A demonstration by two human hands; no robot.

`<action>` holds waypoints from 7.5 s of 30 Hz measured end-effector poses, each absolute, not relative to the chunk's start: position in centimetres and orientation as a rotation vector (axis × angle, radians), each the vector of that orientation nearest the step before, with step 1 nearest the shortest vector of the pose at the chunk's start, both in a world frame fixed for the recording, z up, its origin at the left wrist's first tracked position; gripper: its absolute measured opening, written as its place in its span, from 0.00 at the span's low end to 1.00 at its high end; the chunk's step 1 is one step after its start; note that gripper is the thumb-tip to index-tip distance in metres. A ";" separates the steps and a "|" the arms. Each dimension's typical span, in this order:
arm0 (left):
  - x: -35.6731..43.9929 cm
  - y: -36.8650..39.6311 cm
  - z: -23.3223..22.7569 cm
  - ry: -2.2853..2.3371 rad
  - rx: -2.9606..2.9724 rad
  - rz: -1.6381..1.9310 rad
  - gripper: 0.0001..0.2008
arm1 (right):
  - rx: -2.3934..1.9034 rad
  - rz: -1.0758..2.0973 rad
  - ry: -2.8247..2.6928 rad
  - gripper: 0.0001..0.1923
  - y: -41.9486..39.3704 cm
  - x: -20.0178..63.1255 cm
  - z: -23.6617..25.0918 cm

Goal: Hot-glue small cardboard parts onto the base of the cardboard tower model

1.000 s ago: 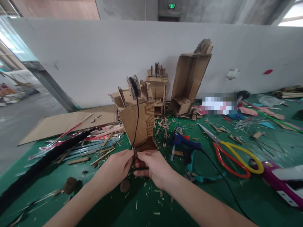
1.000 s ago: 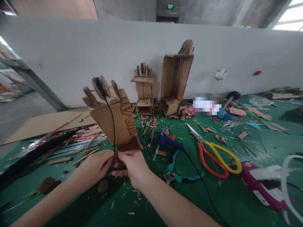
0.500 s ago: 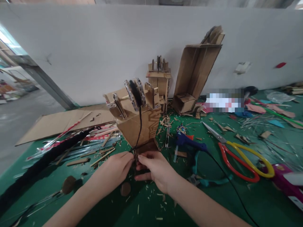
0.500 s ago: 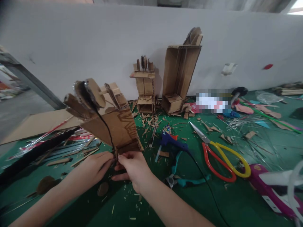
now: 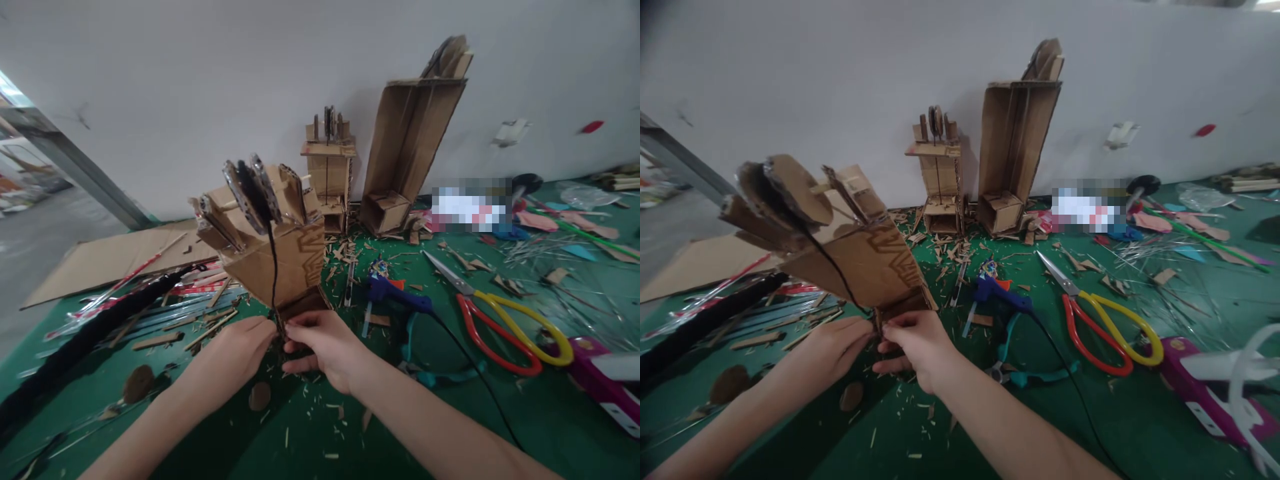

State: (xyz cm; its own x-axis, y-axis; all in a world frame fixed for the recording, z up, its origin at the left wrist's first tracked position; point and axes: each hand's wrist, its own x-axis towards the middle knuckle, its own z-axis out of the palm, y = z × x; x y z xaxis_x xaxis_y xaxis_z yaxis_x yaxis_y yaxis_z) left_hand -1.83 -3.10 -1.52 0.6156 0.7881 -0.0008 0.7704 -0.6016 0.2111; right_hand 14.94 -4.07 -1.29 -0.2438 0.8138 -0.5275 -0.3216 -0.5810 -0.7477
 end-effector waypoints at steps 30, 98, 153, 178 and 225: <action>-1.9 -3.0 -0.4 1.403 2.567 0.253 0.14 | -1.215 1.752 -1.091 0.08 -4.2 15.1 -2.5; -1.5 -2.1 0.3 1.481 2.660 0.183 0.19 | -1.727 -0.187 -2.231 0.13 -6.2 25.6 2.8; -3.1 -1.4 -0.8 1.362 2.543 0.607 0.14 | -1.215 1.770 -1.484 0.14 -6.0 21.6 -0.2; -3.4 -1.4 -0.9 1.445 2.581 0.546 0.15 | -1.194 1.703 -1.586 0.15 -6.5 22.1 -1.7; -2.1 -2.8 -1.5 1.588 2.576 0.663 0.15 | -0.928 2.129 -0.436 0.09 -8.0 18.9 -2.5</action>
State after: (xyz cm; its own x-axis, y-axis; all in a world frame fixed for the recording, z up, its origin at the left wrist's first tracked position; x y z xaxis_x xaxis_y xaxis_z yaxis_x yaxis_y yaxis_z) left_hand -2.11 -2.84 -1.53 0.3834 0.8614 0.3331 0.8426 -0.4739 0.2557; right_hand 18.87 -8.00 -2.48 -0.4481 0.7565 -0.4764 -0.5084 -0.6540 -0.5602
